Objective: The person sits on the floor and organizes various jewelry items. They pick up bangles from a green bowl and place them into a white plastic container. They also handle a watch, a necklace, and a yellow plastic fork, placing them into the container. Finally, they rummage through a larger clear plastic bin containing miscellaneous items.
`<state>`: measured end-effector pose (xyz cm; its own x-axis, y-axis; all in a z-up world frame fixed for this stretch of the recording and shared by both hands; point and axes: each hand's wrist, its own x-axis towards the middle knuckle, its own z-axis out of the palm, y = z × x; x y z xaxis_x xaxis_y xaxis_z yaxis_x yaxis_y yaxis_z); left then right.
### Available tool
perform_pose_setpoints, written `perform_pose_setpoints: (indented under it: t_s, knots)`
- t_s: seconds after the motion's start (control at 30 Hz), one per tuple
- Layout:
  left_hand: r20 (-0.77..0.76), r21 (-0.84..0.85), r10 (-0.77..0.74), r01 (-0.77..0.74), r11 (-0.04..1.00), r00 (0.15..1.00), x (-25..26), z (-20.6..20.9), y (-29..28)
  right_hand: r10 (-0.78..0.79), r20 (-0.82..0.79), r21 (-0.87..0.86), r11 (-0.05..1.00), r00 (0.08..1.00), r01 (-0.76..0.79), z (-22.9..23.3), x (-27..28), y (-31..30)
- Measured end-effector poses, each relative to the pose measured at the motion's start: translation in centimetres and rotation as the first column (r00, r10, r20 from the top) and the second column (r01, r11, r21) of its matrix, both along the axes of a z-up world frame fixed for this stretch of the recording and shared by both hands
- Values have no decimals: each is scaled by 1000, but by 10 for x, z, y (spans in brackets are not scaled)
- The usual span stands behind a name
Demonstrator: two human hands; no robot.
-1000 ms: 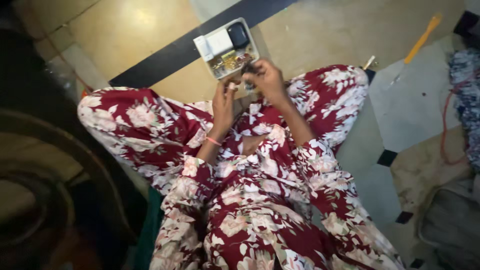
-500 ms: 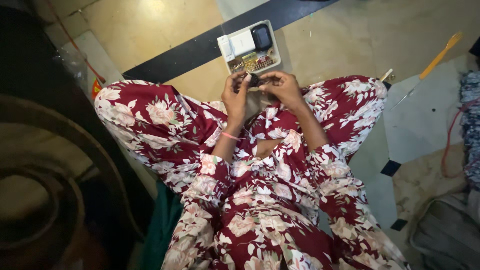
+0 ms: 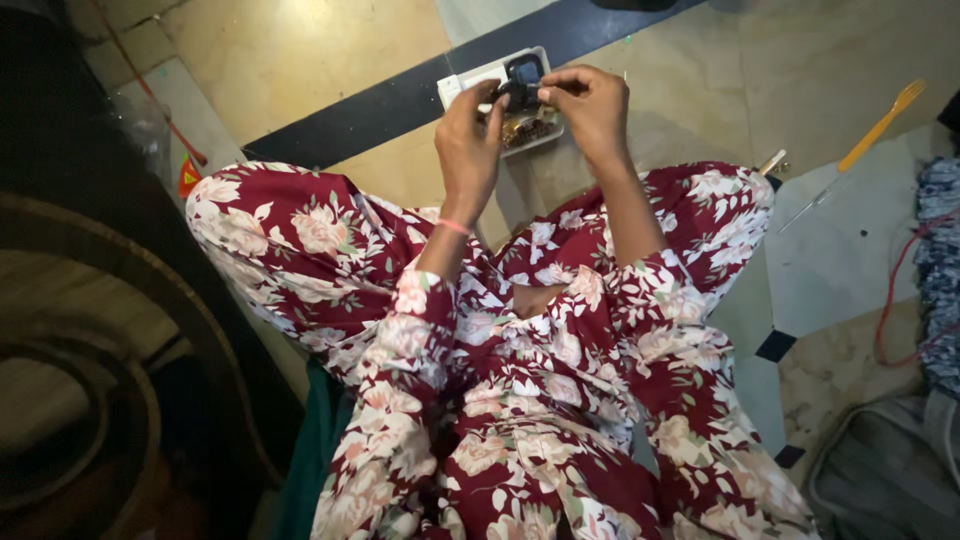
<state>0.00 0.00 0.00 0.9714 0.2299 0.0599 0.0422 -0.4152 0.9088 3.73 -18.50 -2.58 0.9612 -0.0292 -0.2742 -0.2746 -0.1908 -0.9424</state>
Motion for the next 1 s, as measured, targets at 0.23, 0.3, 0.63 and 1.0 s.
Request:
perform_pose_setpoints:
  t_s: [0.23,0.3,0.63,1.0]
  knots:
    - [49,438,-195,155,886,980,39,3,9,-139,46,-229,962,989,146,-18,6,18]
    - [72,447,-203,150,882,976,47,-4,7,-149,85,-332,928,985,169,-18,-1,22]
    - [114,399,-342,272,876,933,78,-34,-3,34,415,-493,848,909,193,-20,-21,23]
    - [159,472,-316,208,856,935,66,-27,2,261,431,-647,757,864,93,9,-28,27]
